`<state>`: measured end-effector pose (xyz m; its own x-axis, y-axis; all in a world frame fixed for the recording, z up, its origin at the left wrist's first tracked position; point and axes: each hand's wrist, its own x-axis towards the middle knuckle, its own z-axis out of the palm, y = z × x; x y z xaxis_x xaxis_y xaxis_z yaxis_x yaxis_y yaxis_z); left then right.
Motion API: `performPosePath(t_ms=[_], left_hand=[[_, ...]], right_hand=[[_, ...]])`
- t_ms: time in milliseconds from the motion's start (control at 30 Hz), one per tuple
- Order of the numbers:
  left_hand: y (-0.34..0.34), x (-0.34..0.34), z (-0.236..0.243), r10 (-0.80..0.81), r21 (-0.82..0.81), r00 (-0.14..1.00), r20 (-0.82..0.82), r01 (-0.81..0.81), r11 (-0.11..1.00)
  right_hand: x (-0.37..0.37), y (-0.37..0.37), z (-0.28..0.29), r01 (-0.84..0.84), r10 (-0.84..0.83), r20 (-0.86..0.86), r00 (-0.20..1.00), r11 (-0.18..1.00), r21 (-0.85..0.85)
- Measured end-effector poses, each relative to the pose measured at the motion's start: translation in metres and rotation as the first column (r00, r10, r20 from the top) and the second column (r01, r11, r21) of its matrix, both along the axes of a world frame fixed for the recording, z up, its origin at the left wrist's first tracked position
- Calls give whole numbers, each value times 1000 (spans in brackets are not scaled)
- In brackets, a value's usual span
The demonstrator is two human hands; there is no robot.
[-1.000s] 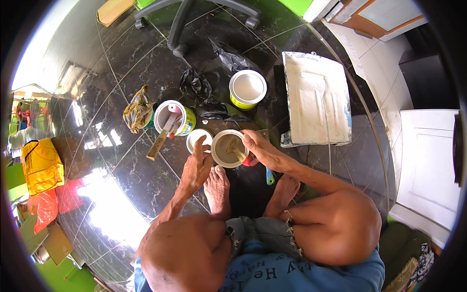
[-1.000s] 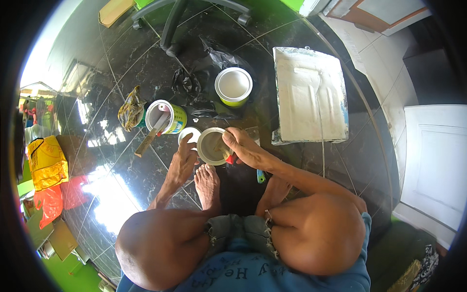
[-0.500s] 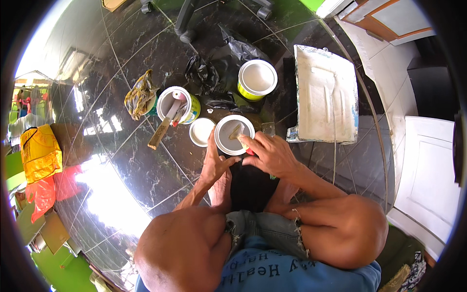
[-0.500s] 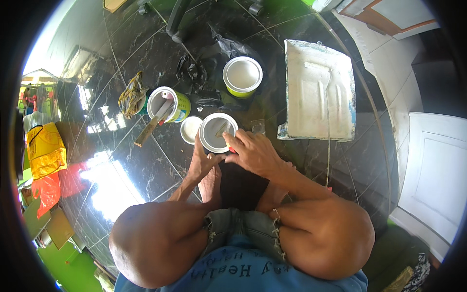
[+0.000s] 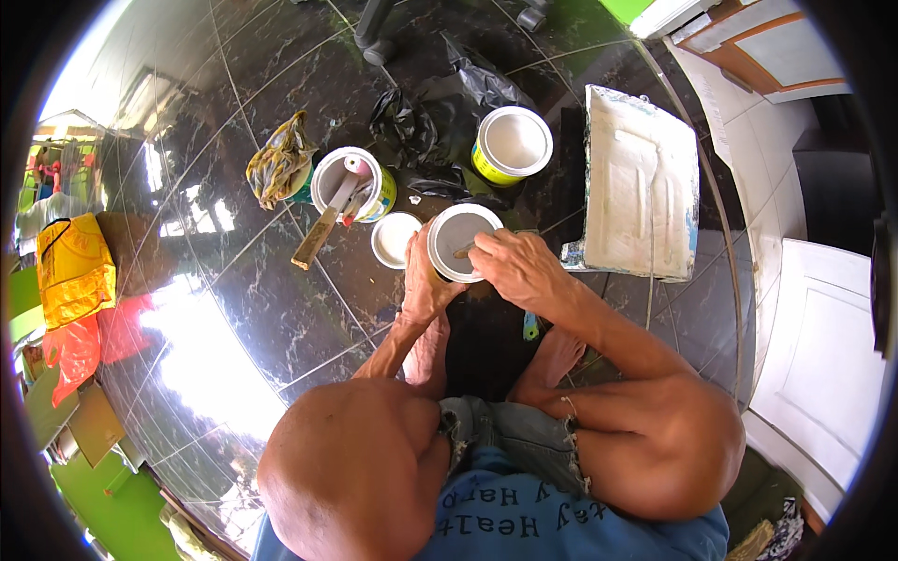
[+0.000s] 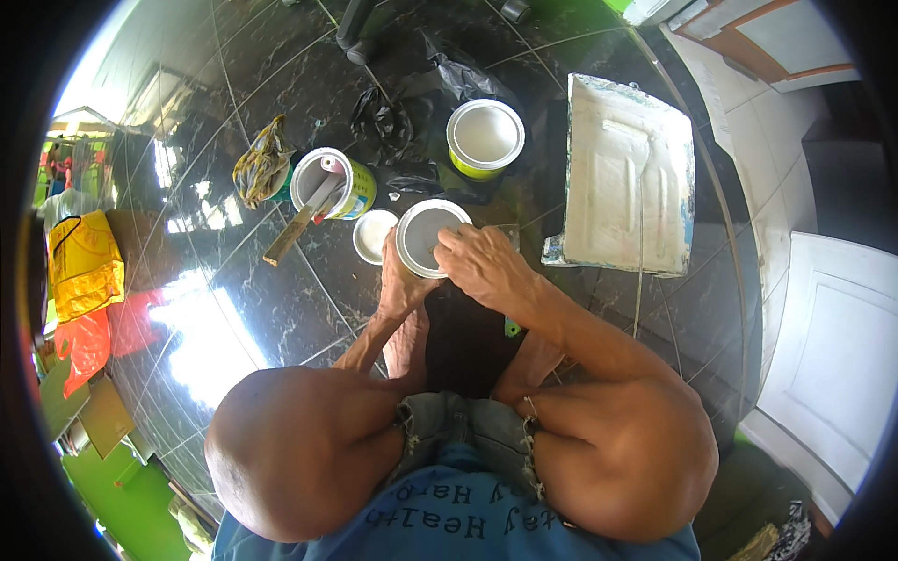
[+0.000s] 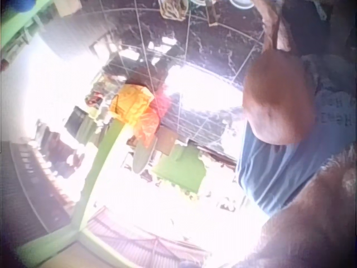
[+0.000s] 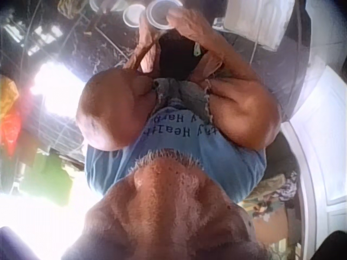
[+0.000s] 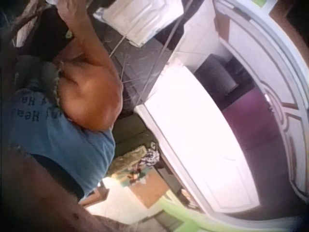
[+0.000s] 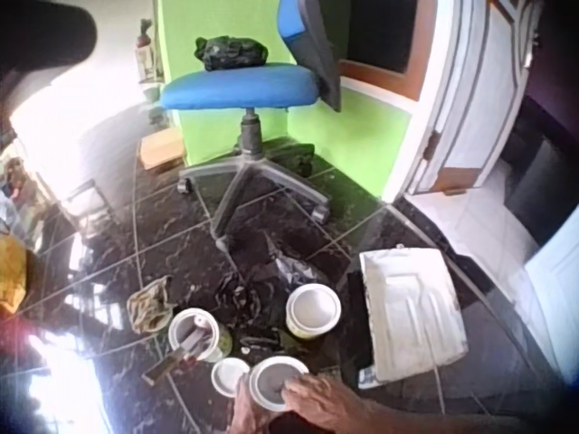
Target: The person sits on the floor and mixes white paint in a small container using a wooden stick. They then pour the paint into a tray and use a brush and roller to spread and mix the paint within the tray.
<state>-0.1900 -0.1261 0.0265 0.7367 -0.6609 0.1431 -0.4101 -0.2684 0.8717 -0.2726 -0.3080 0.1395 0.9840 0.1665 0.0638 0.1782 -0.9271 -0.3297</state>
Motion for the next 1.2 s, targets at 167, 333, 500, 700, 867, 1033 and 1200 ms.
performPosePath(t_ms=[167, 333, 500, 700, 867, 1033, 1200], left_hand=[[-1, 0, -4, -14, 97, 1000, 17, 12, 995], [0, 4, -5, -30, 129, 1000, 3, 30, 991], [3, 4, -9, -36, 89, 999, 22, 34, 995], [1, 2, -9, -42, 48, 999, 32, 41, 998], [2, 2, -8, -30, 24, 999, 32, 29, 999], [6, 2, -7, -26, 42, 999, 35, 25, 999], [-1, 7, -7, -61, 56, 996, 68, 57, 997]], right_hand=[[7, -1, -10, 14, -13, -49, 999, 999, 35], [12, -8, 3, 107, -110, 4, 994, 974, 200], [15, -14, 22, 308, -328, 4, 945, 891, 333], [14, -3, -4, 339, -357, 10, 934, 896, 288], [11, 1, -15, 133, -127, 101, 987, 989, -57], [17, 8, -10, 35, -30, 30, 999, 986, -165], [16, -5, -6, 47, -42, 24, 999, 975, -219]])
